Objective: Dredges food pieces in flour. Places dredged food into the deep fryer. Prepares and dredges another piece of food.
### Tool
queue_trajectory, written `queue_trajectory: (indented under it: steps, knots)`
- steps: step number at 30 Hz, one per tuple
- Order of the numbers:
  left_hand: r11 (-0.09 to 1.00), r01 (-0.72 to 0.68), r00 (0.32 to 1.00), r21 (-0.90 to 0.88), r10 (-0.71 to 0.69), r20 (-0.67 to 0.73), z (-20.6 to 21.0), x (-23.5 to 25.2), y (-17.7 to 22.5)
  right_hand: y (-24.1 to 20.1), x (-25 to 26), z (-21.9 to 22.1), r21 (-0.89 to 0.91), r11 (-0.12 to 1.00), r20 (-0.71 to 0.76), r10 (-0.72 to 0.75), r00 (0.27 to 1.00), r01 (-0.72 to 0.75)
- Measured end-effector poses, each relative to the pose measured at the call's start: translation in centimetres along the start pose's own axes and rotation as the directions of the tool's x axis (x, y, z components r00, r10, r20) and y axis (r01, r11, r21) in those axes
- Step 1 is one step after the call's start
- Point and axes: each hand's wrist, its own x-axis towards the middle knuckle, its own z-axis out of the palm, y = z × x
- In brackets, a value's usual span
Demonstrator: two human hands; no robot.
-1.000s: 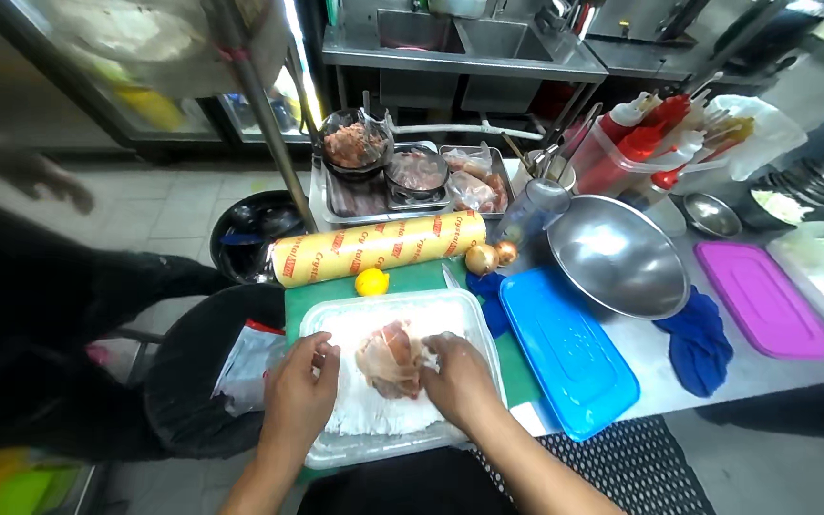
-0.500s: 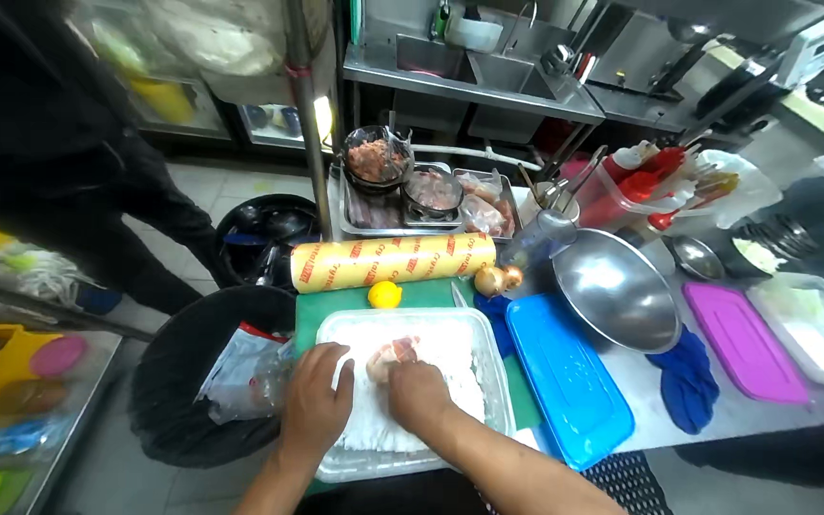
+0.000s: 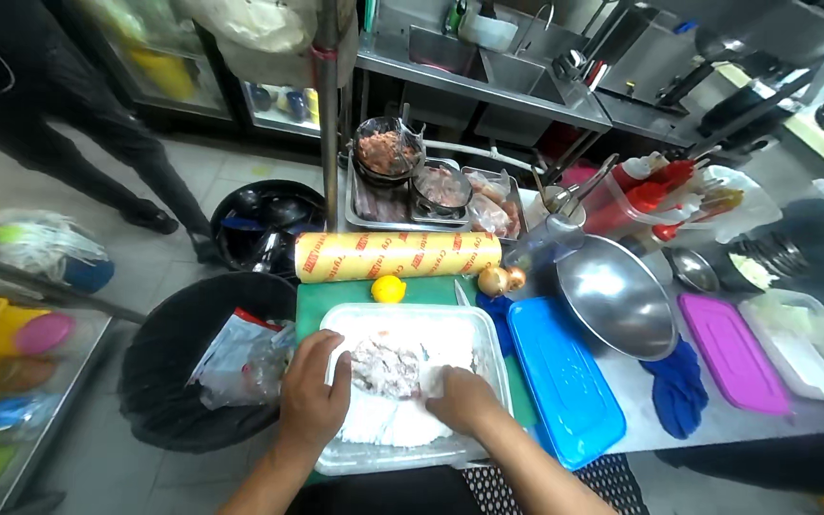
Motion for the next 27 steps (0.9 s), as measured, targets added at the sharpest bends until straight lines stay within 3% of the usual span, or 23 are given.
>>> queue_trajectory:
  steps: [2, 5, 9, 11, 14, 18, 23, 27]
  knots:
    - [1.000, -0.013, 1.000, 0.005, 0.013, 0.008, 0.0, 0.0, 0.0, -1.1, -0.6, 1.6, -0.049, 0.997, 0.090, -0.049, 0.995, 0.053]
    - [1.000, -0.024, 1.000, 0.004, 0.024, 0.009, 0.1, -0.1, 0.0, -2.4, -0.1, 3.8, 0.004, 0.985, 0.066, -0.170, 0.983, 0.170]
    - [1.000, -0.031, 0.999, -0.002, 0.031, 0.017, -0.1, 0.2, 0.1, -3.2, -0.6, 1.2, 0.405, 0.874, -0.075, -0.261, 0.963, 0.268]
    - [1.000, -0.022, 1.000, 0.005, 0.022, 0.022, 0.0, -0.1, 0.1, -3.8, -1.2, 0.1, 0.440, 0.851, -0.159, -0.241, 0.957, 0.287]
    - [1.000, -0.031, 0.999, 0.000, 0.031, 0.012, 0.1, 0.1, 0.0, -4.9, -1.0, -0.4, 0.220, 0.930, -0.210, -0.251, 0.945, 0.296]
    - [1.000, -0.024, 1.000, -0.001, 0.024, 0.000, 0.2, 0.0, -0.1, -4.7, 0.9, 3.2, -0.143, 0.892, -0.080, -0.442, 0.894, 0.428]
    - [0.999, -0.024, 1.000, 0.023, 0.024, 0.002, 0.2, 0.0, -0.1, -4.9, 1.6, 4.3, -0.238, 0.920, -0.161, -0.352, 0.922, 0.310]
    - [0.999, -0.032, 0.999, 0.028, 0.032, 0.012, 0.2, 0.0, -0.2, -4.8, 1.8, 2.6, -0.223, 0.915, -0.246, -0.386, 0.889, 0.335]
